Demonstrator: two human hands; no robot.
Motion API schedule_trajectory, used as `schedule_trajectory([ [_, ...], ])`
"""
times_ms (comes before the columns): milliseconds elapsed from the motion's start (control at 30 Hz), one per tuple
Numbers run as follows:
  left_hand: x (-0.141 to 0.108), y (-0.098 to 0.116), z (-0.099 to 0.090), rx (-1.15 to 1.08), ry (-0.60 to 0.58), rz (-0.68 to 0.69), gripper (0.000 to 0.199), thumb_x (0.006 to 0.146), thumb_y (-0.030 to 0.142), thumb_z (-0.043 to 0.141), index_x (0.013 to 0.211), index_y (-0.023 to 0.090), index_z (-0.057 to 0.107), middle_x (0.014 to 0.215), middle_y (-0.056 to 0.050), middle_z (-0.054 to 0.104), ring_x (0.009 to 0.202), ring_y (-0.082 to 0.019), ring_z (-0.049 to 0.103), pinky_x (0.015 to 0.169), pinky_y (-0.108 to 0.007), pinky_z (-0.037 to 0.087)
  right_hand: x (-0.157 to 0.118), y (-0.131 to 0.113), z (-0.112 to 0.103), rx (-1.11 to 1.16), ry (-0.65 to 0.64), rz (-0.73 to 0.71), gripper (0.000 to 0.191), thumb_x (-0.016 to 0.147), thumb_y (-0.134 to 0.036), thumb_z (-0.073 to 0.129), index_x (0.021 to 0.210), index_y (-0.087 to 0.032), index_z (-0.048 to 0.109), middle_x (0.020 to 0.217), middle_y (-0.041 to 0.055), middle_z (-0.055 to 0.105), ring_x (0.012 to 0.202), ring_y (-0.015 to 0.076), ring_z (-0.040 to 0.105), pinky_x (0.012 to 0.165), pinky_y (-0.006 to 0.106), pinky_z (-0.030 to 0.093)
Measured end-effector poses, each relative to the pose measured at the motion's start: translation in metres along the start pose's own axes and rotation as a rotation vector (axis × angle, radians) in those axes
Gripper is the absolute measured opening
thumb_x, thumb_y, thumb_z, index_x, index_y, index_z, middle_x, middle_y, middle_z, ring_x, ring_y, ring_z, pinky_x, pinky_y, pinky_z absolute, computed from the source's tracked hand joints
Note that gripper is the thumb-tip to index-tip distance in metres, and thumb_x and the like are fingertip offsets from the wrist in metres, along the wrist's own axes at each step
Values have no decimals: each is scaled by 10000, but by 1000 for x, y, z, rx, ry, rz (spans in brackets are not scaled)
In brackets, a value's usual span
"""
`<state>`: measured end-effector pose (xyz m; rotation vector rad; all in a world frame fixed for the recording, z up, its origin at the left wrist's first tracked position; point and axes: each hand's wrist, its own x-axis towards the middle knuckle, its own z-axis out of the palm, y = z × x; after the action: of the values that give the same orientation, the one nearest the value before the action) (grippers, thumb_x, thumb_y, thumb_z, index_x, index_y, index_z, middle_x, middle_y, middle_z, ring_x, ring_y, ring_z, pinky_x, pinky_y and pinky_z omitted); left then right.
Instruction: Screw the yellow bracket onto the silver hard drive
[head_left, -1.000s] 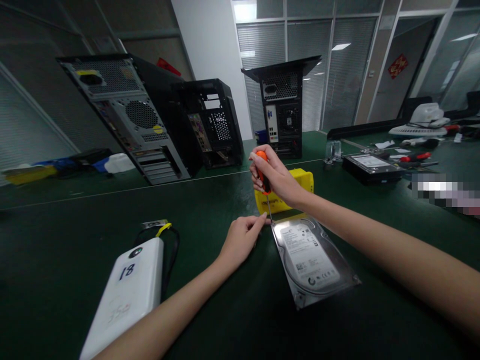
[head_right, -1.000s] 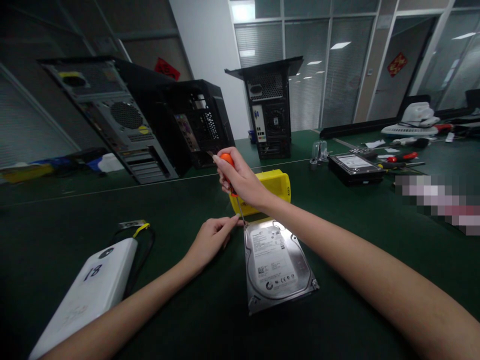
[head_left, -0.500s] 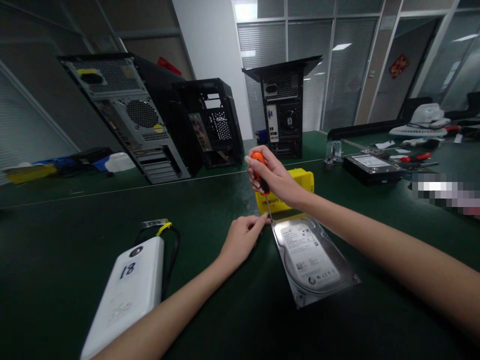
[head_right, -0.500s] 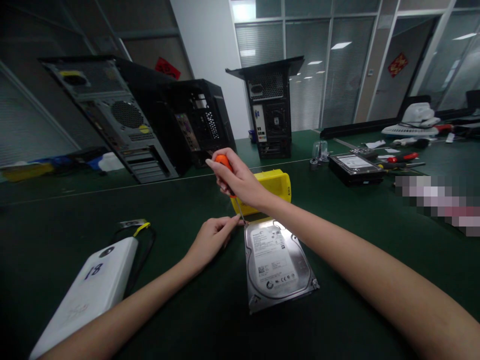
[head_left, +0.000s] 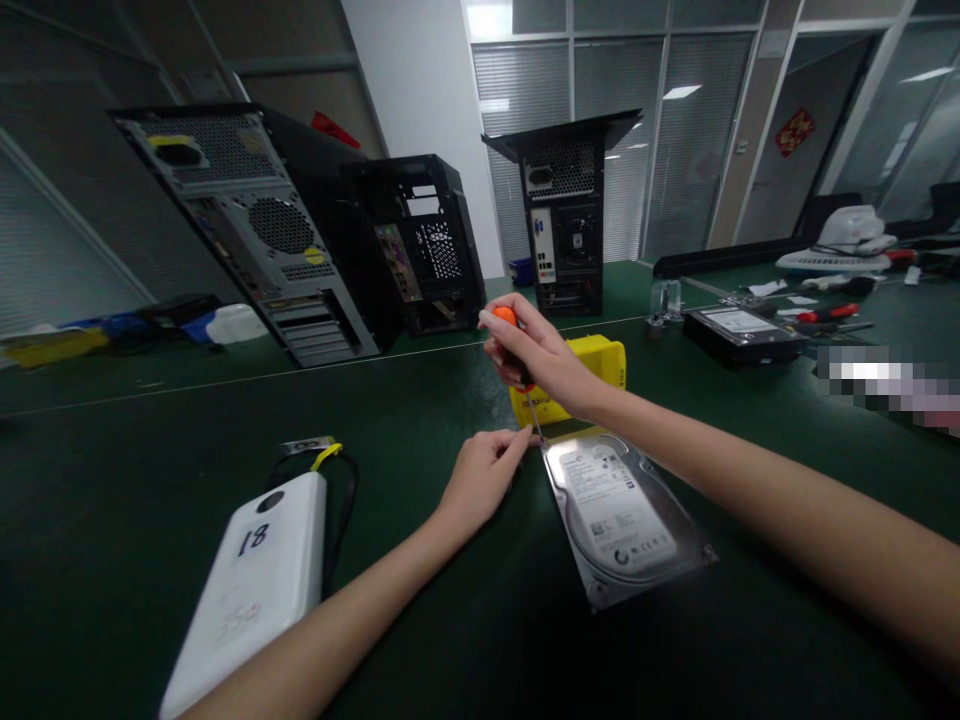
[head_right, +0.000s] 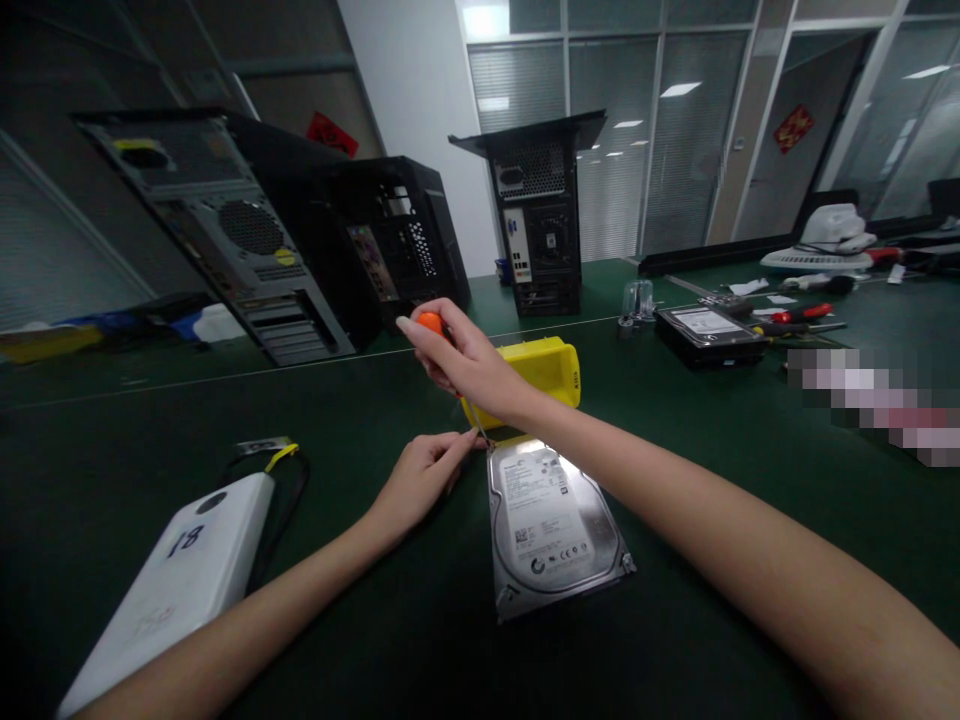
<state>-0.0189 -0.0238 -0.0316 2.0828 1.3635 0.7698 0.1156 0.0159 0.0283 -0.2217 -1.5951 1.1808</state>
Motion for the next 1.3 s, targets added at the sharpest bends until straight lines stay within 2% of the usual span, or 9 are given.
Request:
schedule_trajectory([
  [233, -1, 1, 0, 19, -7, -14, 494, 887, 480, 384, 942, 134, 733, 561, -34, 635, 597, -182, 560, 561, -252, 368, 2, 7, -4, 74, 60, -24, 188, 882, -378, 489, 937, -216, 411, 645, -74, 405, 455, 25, 362, 411, 161, 274],
  [533, 0, -6, 3, -1, -29, 3, 407, 850, 449, 463, 953, 163, 733, 794, -58, 697, 692, -181, 572, 611, -258, 383, 2, 10, -11, 97, 29, -55, 164, 882, -340, 503, 922, -226, 391, 662, -73, 419, 472, 26, 382, 436, 161, 310],
  [600, 1, -10, 4, 13, -33, -12, 390, 818, 447, 511, 987, 169, 727, 724, -45, 668, 649, -171, 546, 594, -258, 370, 2, 10, -13, 107, 27, -63, 157, 883, -322, 504, 915, -228, 382, 665, -72, 423, 477, 28, 388, 439, 162, 318],
  [700, 1, -11, 4, 68, -31, -28, 400, 770, 464, 567, 1006, 181, 722, 562, 1, 535, 552, -143, 457, 539, -247, 324, 2, 9, -14, 113, 12, -62, 160, 879, -302, 513, 909, -230, 373, 670, -71, 431, 488, 33, 400, 445, 165, 333],
  [833, 0, -7, 3, 98, -17, -17, 406, 749, 468, 581, 982, 171, 729, 521, 29, 403, 516, -121, 388, 513, -240, 280, 0, 4, -11, 98, -4, -32, 180, 861, -298, 544, 918, -232, 386, 635, -82, 393, 471, 29, 377, 431, 157, 311],
  [933, -1, -4, 3, 96, -14, -17, 402, 746, 460, 579, 974, 165, 729, 522, 35, 380, 513, -117, 377, 517, -240, 272, 0, 0, -8, 123, -17, -9, 172, 893, -351, 477, 994, -218, 436, 620, -77, 372, 466, 33, 351, 421, 161, 300],
  [1033, 0, -2, 3, 83, -16, -26, 404, 742, 453, 576, 972, 157, 727, 519, 36, 378, 514, -118, 367, 518, -240, 260, 1, -1, -9, 162, -38, 23, 274, 923, -417, 379, 1024, -183, 481, 644, -59, 395, 484, 35, 364, 437, 170, 332],
  [1300, 0, -1, 1, 81, -22, -38, 374, 744, 427, 571, 964, 166, 726, 524, 37, 378, 520, -123, 374, 527, -245, 253, 4, 2, -17, 176, -23, -14, 188, 872, -354, 517, 917, -179, 464, 730, -40, 512, 593, 47, 512, 592, 209, 475],
])
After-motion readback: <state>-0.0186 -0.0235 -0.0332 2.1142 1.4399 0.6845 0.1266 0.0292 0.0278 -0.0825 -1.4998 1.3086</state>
